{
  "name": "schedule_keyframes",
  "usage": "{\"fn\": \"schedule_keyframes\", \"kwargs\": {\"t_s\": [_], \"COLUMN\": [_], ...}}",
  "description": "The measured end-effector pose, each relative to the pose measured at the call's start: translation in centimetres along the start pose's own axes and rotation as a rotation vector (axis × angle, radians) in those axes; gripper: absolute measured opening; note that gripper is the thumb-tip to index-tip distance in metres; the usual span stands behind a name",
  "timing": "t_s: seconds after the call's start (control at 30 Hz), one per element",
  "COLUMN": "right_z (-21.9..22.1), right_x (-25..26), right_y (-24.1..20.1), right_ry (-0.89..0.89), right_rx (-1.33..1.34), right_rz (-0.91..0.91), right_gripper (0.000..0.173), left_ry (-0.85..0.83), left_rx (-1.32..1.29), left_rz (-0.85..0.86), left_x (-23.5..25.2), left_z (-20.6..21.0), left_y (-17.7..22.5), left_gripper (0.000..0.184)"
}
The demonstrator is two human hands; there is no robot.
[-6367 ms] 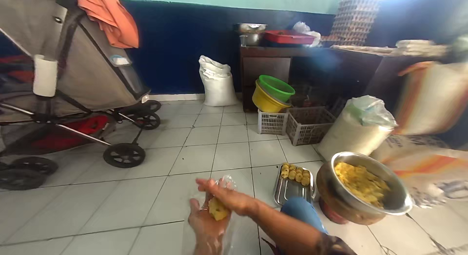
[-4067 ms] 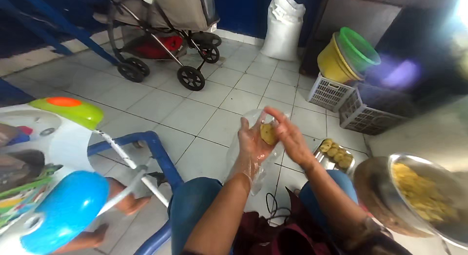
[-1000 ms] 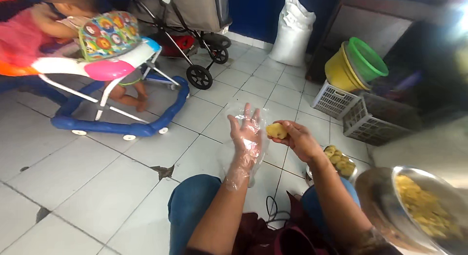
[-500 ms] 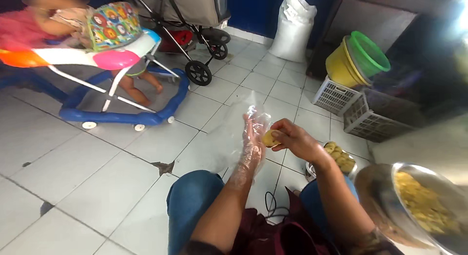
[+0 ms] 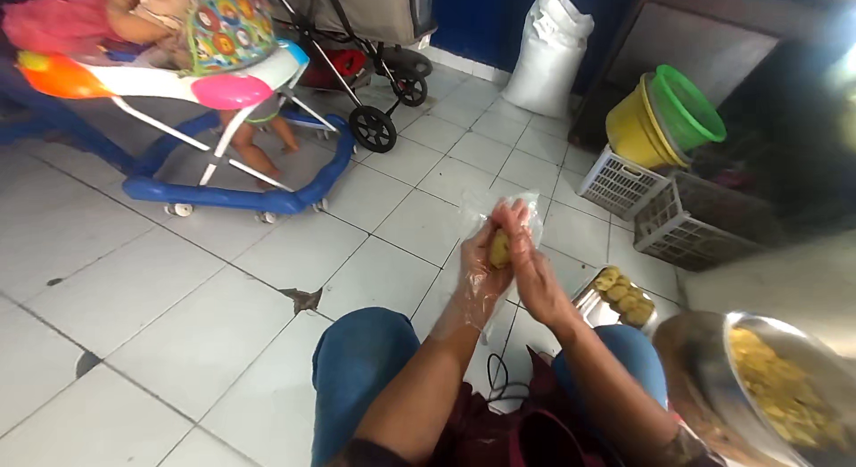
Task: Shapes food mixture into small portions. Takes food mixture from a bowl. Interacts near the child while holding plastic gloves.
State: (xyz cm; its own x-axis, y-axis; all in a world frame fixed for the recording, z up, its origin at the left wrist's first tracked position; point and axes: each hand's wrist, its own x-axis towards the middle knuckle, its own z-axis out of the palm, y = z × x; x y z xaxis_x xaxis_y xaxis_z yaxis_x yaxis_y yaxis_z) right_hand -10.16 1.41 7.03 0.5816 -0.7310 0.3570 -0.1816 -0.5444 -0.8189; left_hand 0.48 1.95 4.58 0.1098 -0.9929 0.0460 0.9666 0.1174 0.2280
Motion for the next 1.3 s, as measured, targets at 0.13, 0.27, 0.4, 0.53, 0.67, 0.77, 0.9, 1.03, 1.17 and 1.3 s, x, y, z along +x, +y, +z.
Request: {"fn": "schedule_keyframes", "kwargs": {"t_s": [0.13, 0.27, 0.4, 0.53, 0.67, 0.77, 0.9, 1.03, 1.17, 1.3], "right_z": [-0.8, 0.8, -0.6, -1.2, 2.3, 1.6, 0.7, 2.5, -1.1, -0.2], "right_x": [0.6, 0.7, 1.4, 1.2, 0.7, 0.8, 0.9, 1.0, 1.7, 1.9], "right_y": [0.3, 1.9, 1.3, 0.8, 2.7, 2.3, 0.7, 1.9, 0.0, 0.5], "right_ry": [0.036, 0.029, -0.009, 0.014, 0.111, 0.052, -0.004, 0.091, -0.111, -0.028], "right_rx": [0.053, -0.198, 0.192, 0.061, -0.276, -0.065, 0.066, -0.238, 0.222, -0.178], "right_rz": [-0.076, -0.167, -0.026, -0.043, -0.299, -0.181, 0.026, -0.168, 0.135, 0.002], "right_gripper": [0.079, 0.078, 0.085, 0.058, 0.030, 0.038, 0.052, 0.035, 0.069, 0.063], "left_ry": [0.012, 0.024, 0.161, 0.131, 0.184, 0.183, 0.243, 0.222, 0.232, 0.109], "left_rx": [0.014, 0.233, 0.059, 0.069, 0.190, 0.122, 0.087, 0.222, 0.019, 0.142], "left_rz": [-0.015, 0.042, -0.010, -0.063, 0.051, -0.006, -0.016, 0.053, -0.047, -0.005], "left_x": [-0.2, -1.2, -0.3, -0.3, -1.0, -1.0, -0.9, -1.1, -0.4, -0.5], "left_z": [0.3, 0.2, 0.8, 1.3, 0.5, 0.9, 1.8, 1.2, 0.9, 0.1], "left_y": [0.5, 0.1, 0.5, 0.8, 0.5, 1.0, 0.9, 0.6, 0.7, 0.0], "left_gripper": [0.037, 0.040, 0.048, 0.068, 0.069, 0.080, 0.082, 0.077, 0.087, 0.086]}}
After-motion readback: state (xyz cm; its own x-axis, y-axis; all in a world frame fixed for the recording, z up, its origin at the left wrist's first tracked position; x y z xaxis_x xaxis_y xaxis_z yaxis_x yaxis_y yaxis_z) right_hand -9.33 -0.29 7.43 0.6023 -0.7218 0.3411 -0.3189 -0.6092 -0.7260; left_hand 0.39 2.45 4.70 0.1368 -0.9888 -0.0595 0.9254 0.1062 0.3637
